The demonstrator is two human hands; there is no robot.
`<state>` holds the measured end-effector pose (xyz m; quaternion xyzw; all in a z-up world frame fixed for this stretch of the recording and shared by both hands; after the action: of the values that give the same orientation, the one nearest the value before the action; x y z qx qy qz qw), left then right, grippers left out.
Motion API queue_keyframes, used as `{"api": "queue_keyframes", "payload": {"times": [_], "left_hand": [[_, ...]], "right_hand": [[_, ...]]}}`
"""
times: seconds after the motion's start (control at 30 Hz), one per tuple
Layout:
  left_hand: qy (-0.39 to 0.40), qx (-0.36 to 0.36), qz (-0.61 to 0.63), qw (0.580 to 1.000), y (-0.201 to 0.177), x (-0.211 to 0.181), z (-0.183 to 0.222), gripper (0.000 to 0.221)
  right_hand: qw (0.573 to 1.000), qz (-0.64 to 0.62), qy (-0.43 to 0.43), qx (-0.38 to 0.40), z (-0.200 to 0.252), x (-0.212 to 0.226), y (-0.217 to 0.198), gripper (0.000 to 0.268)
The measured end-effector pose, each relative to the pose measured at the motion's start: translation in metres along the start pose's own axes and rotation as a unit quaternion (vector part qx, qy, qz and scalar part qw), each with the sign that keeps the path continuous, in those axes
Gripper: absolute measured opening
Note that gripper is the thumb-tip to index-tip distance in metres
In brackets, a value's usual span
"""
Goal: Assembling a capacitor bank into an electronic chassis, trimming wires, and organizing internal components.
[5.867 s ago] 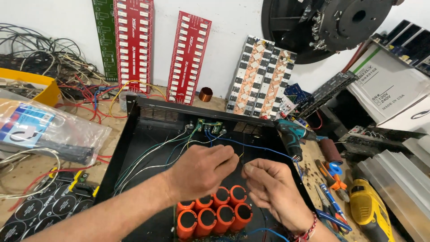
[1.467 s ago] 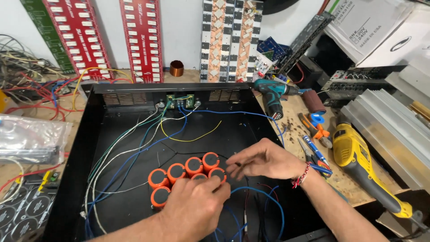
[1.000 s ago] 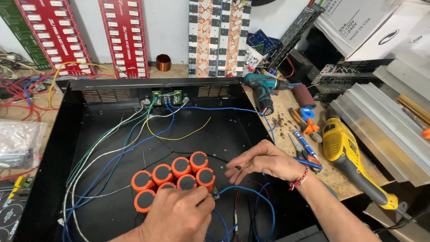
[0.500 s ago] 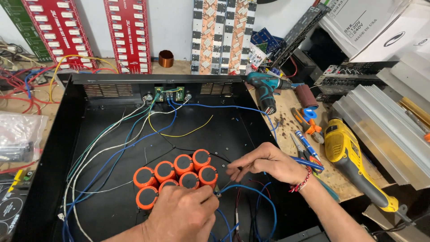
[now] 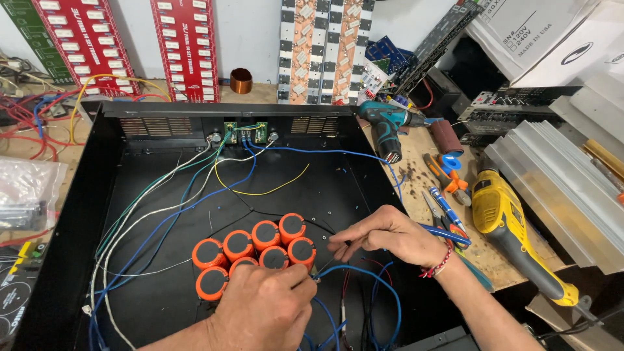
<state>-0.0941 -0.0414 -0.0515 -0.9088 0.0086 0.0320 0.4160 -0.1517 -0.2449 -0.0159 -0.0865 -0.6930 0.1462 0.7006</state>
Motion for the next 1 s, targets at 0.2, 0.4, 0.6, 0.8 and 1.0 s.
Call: {"api": "queue_keyframes", "payload": {"times": [0.2,0.4,0.6,0.8,1.0], "left_hand": [[0.002,-0.014,-0.009,1.000,0.001,-0.001,0.001,0.007],[0.008,-0.017,-0.030,0.999,-0.001,-0.003,-0.001,0.010],[0.000,0.011,-0.026,1.000,0.006,-0.003,0.000,0.010],[-0.013,0.014,-0.019,1.000,0.013,-0.006,-0.001,0.006],[-0.028,0.043,-0.034,0.998,0.016,-0.006,-0.001,0.007]], "right_hand": [[1.000,0.006,-0.016,0.017,0.000,0.000,0.002,0.050],[0.996,0.016,-0.084,0.038,0.000,0.003,0.007,0.026],[0.997,-0.070,0.000,0.025,0.000,-0.010,0.001,0.062],[0.995,-0.090,0.021,0.028,-0.003,-0.014,0.003,0.043],[0.999,-0.005,0.035,0.009,-0.006,-0.005,0.003,0.015]]}}
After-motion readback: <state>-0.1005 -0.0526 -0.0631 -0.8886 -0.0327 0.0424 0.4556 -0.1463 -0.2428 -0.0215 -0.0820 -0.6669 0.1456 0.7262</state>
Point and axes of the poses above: each hand's wrist, its own z-axis away from the middle knuckle, its own y-axis out of the palm, x = y × z, the point moved 5 cm from there along -z, towards the middle knuckle
